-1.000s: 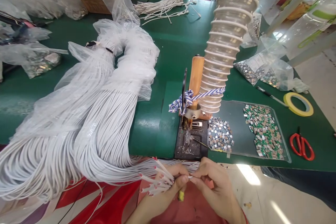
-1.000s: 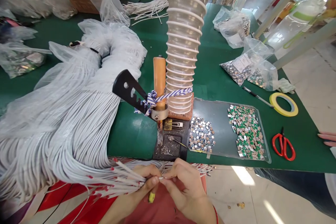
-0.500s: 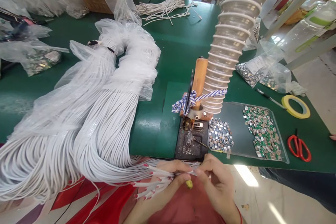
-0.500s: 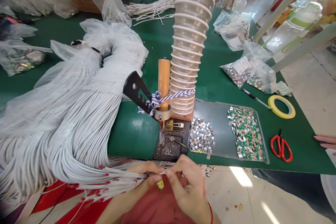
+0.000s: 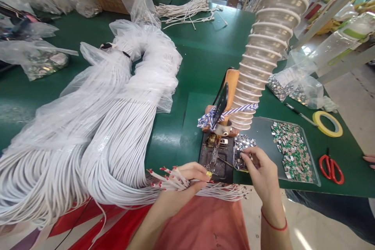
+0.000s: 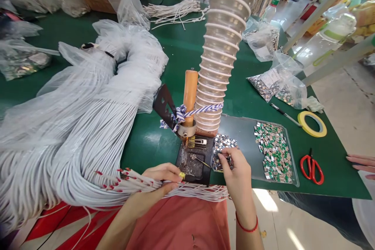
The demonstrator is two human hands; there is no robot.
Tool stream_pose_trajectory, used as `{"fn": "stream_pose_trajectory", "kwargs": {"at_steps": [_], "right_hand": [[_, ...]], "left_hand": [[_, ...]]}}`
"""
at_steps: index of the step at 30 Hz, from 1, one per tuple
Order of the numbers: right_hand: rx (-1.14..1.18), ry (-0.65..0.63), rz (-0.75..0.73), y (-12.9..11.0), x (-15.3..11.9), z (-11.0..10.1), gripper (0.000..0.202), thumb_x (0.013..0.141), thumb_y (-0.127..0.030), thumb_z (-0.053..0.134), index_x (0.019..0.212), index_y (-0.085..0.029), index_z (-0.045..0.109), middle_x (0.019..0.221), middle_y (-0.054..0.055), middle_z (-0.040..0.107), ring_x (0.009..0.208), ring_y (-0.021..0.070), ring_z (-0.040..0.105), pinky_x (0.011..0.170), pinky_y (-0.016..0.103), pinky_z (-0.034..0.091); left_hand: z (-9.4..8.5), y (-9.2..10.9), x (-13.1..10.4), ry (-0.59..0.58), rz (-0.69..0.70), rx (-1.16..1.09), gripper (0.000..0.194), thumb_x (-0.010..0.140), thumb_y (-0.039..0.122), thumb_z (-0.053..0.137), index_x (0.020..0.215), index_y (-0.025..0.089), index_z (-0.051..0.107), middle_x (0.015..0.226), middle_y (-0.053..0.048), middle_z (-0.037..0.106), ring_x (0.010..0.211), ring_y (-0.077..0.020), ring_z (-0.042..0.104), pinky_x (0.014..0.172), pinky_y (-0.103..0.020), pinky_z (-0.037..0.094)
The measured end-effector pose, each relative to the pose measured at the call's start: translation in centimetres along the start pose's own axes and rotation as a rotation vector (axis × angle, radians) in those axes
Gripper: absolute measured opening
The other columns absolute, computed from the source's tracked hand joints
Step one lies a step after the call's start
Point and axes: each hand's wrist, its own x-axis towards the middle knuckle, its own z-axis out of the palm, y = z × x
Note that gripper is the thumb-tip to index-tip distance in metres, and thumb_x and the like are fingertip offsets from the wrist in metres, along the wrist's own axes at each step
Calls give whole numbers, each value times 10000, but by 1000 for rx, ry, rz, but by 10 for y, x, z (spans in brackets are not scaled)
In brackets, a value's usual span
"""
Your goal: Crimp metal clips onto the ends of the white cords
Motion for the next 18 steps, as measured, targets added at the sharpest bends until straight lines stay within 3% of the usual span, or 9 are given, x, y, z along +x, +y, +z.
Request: {"fn": "stream_pose_trajectory", "kwargs": {"at_steps": [4, 8, 12, 18], "right_hand": [[346, -153, 11, -14, -22, 1, 89, 919, -264, 629, 925, -254, 717, 903, 48, 671, 817, 199, 609, 668, 282, 463], [602, -262, 166, -33, -41, 17, 98, 862, -294, 708, 792, -233, 676, 721, -4, 602, 629, 147, 535, 558, 240, 416], [573, -338, 246, -43, -45, 30, 159, 882, -343, 672, 796, -209, 670, 698, -4, 575, 626, 145, 515, 568, 244, 407], [521, -365, 232, -44, -44, 37, 221, 889, -391, 637, 818, -186, 680, 712, 23, 602, 653, 171, 552, 591, 267, 452]], "left_hand": [[1, 1, -2, -27, -6, 26, 151, 801, 111, 712, 791, 221, 815, 851, -38, 750, 749, -158, 695, 713, -247, 540], [3, 1, -3, -44, -23, 56, 139, 865, 180, 682, 788, 221, 790, 815, -21, 731, 756, -154, 683, 702, -239, 513], [5, 3, -4, -64, -38, 82, 178, 908, 220, 629, 780, 210, 752, 820, -15, 721, 748, -148, 664, 696, -233, 499], [6, 7, -6, -31, -55, 159, 187, 916, 196, 568, 766, 196, 680, 865, -31, 712, 805, -165, 662, 749, -260, 502]]}}
